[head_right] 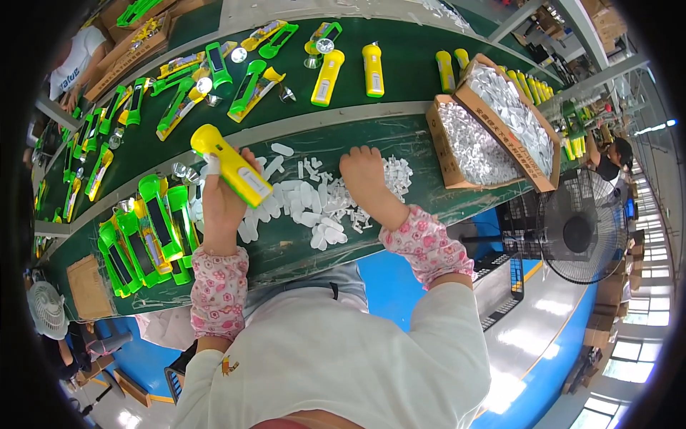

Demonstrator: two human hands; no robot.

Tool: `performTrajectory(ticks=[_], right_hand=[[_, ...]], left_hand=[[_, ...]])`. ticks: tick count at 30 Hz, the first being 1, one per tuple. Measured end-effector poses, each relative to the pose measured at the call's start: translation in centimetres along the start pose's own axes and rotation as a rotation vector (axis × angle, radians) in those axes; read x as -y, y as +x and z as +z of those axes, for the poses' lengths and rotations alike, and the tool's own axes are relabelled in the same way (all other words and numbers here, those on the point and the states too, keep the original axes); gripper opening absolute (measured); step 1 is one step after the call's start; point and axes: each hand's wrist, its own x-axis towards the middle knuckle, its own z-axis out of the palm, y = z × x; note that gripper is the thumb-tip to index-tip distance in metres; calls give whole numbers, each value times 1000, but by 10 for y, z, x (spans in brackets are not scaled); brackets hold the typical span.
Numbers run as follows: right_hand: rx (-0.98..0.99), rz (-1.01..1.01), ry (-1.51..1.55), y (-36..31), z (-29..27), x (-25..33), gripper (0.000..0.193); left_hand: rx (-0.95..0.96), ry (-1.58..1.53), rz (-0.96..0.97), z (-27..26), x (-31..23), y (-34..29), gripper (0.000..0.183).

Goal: The recorder is working on a factory assembly line, snapping together plastic housings and internal components for solar-powered flashlights.

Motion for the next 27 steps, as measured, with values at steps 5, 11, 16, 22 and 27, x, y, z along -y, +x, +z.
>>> performTrajectory(ticks=[5,11,16,22,27], right_hand=[[-163,-110,287,4,-1,-10,5],[13,-69,1750,43,-85,3,14],[76,-32,1676,55,-104,42,14],[-260,-214,1539,52,-85,59,24],[-283,-24,1642,52,-73,76,48]], left_hand=[[103,209,20,-3,11,-2,44],[204,446,49,33,34,-7,39],[236,535,173,34,28,-16,38],[248,971,398,29,29,-25,43],[202,1042,366,18,36,-20,36]])
